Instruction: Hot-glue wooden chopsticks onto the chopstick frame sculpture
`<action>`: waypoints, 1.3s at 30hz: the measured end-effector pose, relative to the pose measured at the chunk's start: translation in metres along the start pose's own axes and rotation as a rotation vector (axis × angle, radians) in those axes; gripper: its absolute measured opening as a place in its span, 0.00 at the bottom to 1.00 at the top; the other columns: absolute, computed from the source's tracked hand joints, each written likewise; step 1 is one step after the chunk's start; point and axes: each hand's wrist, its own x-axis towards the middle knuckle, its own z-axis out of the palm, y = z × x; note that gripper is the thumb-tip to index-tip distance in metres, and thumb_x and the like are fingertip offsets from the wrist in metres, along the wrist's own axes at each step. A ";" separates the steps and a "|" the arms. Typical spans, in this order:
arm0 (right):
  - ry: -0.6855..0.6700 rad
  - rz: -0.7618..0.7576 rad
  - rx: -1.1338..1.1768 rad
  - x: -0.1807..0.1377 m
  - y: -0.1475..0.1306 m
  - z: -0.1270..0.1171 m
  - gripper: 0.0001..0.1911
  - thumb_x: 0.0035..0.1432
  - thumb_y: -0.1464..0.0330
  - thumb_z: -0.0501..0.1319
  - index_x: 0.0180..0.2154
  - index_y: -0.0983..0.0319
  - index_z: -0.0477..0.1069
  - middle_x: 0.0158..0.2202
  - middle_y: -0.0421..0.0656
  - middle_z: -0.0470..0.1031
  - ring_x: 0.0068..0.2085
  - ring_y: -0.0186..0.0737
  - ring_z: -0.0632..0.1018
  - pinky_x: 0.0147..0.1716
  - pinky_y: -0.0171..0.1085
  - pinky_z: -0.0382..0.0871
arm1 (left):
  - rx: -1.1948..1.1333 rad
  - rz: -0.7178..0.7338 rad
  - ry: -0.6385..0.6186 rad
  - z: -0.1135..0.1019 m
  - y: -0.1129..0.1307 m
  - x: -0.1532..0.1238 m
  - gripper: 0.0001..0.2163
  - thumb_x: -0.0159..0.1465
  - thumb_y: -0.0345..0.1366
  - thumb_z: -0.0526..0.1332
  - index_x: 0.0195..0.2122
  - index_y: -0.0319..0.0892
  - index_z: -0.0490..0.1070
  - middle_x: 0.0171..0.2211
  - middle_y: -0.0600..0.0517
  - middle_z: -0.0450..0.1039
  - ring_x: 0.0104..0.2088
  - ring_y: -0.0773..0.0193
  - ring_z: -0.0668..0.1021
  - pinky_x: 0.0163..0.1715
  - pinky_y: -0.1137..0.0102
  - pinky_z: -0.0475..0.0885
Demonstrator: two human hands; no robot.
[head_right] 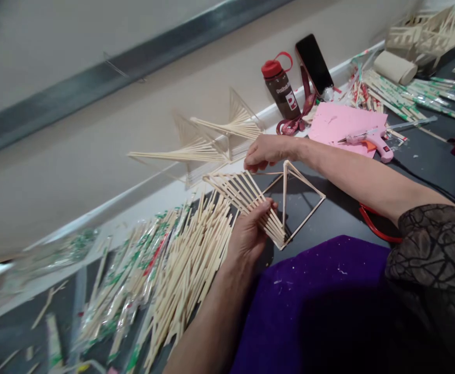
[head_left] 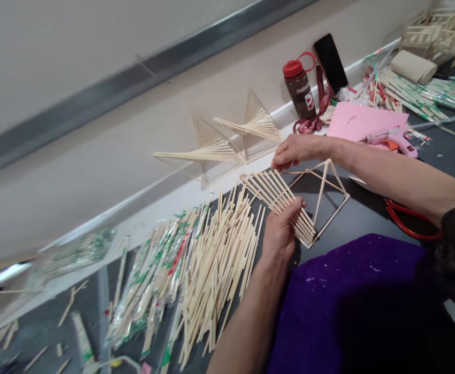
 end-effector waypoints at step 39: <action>-0.262 0.002 0.435 0.019 0.021 0.018 0.16 0.65 0.77 0.60 0.22 0.69 0.69 0.18 0.38 0.69 0.21 0.26 0.67 0.24 0.25 0.62 | 0.018 -0.015 0.053 -0.001 -0.003 -0.002 0.15 0.35 0.34 0.77 0.25 0.39 0.78 0.23 0.53 0.78 0.26 0.68 0.77 0.29 0.74 0.70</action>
